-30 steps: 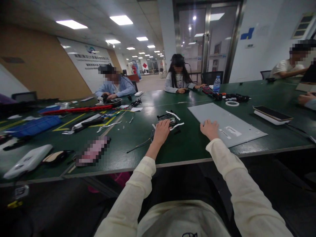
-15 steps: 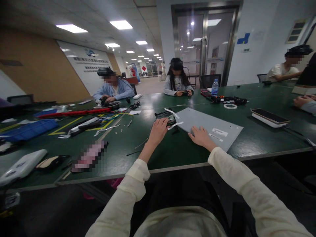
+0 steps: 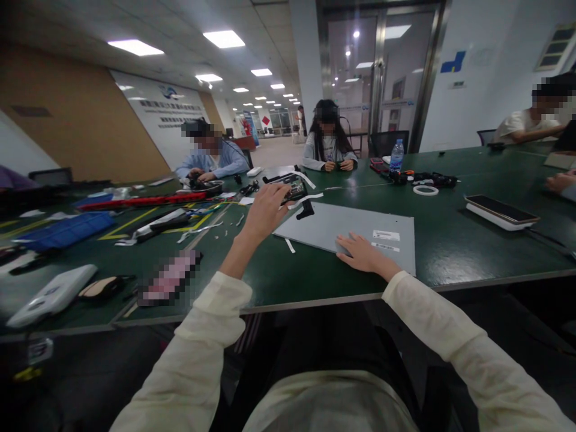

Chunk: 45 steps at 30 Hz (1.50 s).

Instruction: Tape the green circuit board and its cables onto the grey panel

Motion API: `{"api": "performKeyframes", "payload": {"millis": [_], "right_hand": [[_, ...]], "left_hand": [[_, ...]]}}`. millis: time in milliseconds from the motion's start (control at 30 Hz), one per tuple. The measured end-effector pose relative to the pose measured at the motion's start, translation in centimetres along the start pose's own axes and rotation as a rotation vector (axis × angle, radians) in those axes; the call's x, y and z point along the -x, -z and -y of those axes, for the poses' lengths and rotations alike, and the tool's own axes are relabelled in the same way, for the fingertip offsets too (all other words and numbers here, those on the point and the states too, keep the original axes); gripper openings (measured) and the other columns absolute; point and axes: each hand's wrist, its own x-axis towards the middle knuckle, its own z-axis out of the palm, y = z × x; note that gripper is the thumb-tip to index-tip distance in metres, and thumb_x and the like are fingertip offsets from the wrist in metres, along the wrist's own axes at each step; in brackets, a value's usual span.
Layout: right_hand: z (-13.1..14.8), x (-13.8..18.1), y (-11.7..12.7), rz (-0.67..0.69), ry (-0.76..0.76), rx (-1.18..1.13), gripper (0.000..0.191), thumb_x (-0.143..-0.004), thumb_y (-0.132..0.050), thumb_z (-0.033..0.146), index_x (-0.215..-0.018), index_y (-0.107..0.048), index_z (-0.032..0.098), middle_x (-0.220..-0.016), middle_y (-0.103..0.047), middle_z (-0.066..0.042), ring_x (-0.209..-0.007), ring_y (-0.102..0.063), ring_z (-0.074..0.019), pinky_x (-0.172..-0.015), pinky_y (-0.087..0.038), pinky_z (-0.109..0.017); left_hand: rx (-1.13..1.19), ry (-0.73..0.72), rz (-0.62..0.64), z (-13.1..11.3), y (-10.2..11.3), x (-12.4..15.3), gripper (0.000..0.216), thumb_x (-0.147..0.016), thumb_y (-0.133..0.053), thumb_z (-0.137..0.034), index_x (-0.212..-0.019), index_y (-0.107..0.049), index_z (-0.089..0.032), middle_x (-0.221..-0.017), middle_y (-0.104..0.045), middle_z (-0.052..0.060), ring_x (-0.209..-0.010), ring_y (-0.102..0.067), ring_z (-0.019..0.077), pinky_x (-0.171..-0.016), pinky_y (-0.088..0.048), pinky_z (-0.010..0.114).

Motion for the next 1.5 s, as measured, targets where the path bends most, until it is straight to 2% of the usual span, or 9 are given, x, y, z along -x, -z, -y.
{"api": "performKeyframes", "payload": {"millis": [333, 433, 500, 600, 700, 800, 967, 1167, 1500], "right_hand": [[0.7, 0.0, 0.2, -0.071, -0.017, -0.001, 0.058, -0.092, -0.036, 0.051, -0.141, -0.041, 0.022, -0.144, -0.041, -0.007, -0.134, -0.032, -0.0315, -0.107, -0.027, -0.048], [3.3, -0.6, 0.8, -0.156, -0.036, 0.007, 0.052, -0.093, -0.040, 0.043, -0.139, -0.043, 0.020, -0.142, -0.043, -0.010, -0.129, -0.038, -0.0303, -0.103, -0.031, -0.047], [5.9, -1.9, 1.1, -0.194, 0.013, -0.032, 0.047, -0.093, -0.041, 0.039, -0.135, -0.047, 0.017, -0.132, -0.051, -0.011, -0.120, -0.046, -0.0254, -0.100, -0.036, -0.040], [10.1, -4.9, 0.9, -0.144, 0.022, -0.075, 0.041, -0.092, -0.043, 0.042, -0.117, -0.061, 0.015, -0.111, -0.061, -0.012, -0.104, -0.055, -0.0222, -0.091, -0.041, -0.033], [13.1, -8.5, 0.0, -0.082, -0.103, -0.032, 0.043, -0.088, -0.049, 0.048, -0.104, -0.067, 0.012, -0.105, -0.060, -0.016, -0.101, -0.055, -0.0263, -0.085, -0.044, -0.035], [14.6, -11.2, -1.1, -0.103, -0.252, 0.003, 0.044, -0.085, -0.054, 0.047, -0.104, -0.066, 0.009, -0.111, -0.057, -0.020, -0.107, -0.051, -0.0301, -0.085, -0.043, -0.038], [14.9, -13.0, -2.4, -0.094, -0.384, -0.053, 0.040, -0.085, -0.054, 0.042, -0.106, -0.066, 0.010, -0.115, -0.057, -0.020, -0.109, -0.051, -0.0300, -0.085, -0.043, -0.038], [14.0, -13.7, -2.5, -0.056, -0.429, -0.182, 0.030, -0.084, -0.055, 0.040, -0.092, -0.069, 0.015, -0.109, -0.062, -0.016, -0.100, -0.058, -0.0265, -0.079, -0.044, -0.034], [13.0, -12.5, -2.7, -0.176, -0.209, -0.336, 0.011, -0.083, -0.061, 0.029, -0.086, -0.063, 0.019, -0.082, -0.067, -0.004, -0.075, -0.058, -0.0148, -0.065, -0.039, -0.023]], "left_hand": [[-0.008, -0.053, 0.181, -2.6, -4.5, 2.2, 0.032, -0.087, -0.052, -0.021, -0.118, -0.052, -0.016, -0.119, -0.055, 0.012, -0.110, -0.048, 0.0242, -0.093, -0.040, 0.038], [-0.025, 0.018, 0.113, -1.4, -4.0, 2.4, 0.032, -0.087, -0.051, -0.022, -0.119, -0.051, -0.016, -0.121, -0.055, 0.012, -0.111, -0.048, 0.0249, -0.094, -0.039, 0.039], [-0.031, 0.093, 0.040, -0.3, -3.2, 2.5, 0.032, -0.088, -0.051, -0.023, -0.119, -0.050, -0.016, -0.121, -0.055, 0.012, -0.112, -0.048, 0.0255, -0.095, -0.039, 0.040], [-0.038, 0.192, -0.053, 1.3, -1.9, 3.0, 0.032, -0.087, -0.050, -0.022, -0.119, -0.050, -0.017, -0.120, -0.055, 0.011, -0.112, -0.048, 0.0264, -0.096, -0.038, 0.041], [-0.045, 0.240, -0.098, 2.4, -1.1, 4.1, 0.033, -0.087, -0.050, -0.021, -0.119, -0.051, -0.018, -0.120, -0.056, 0.011, -0.113, -0.047, 0.0265, -0.097, -0.038, 0.041], [-0.051, 0.252, -0.086, 3.1, -0.9, 5.6, 0.033, -0.087, -0.050, -0.022, -0.120, -0.051, -0.018, -0.121, -0.056, 0.011, -0.113, -0.047, 0.0269, -0.097, -0.038, 0.041], [-0.059, 0.279, -0.047, 4.1, -1.1, 7.4, 0.033, -0.087, -0.050, -0.025, -0.120, -0.051, -0.018, -0.122, -0.056, 0.011, -0.112, -0.048, 0.0276, -0.095, -0.039, 0.042], [-0.050, 0.283, -0.042, 4.2, -1.8, 7.3, 0.034, -0.088, -0.048, -0.027, -0.121, -0.051, -0.018, -0.124, -0.056, 0.011, -0.113, -0.047, 0.0276, -0.095, -0.039, 0.041], [-0.062, 0.260, -0.014, 3.1, -2.5, 6.9, 0.034, -0.088, -0.049, -0.025, -0.122, -0.051, -0.018, -0.125, -0.055, 0.012, -0.115, -0.047, 0.0272, -0.094, -0.039, 0.040]]}}
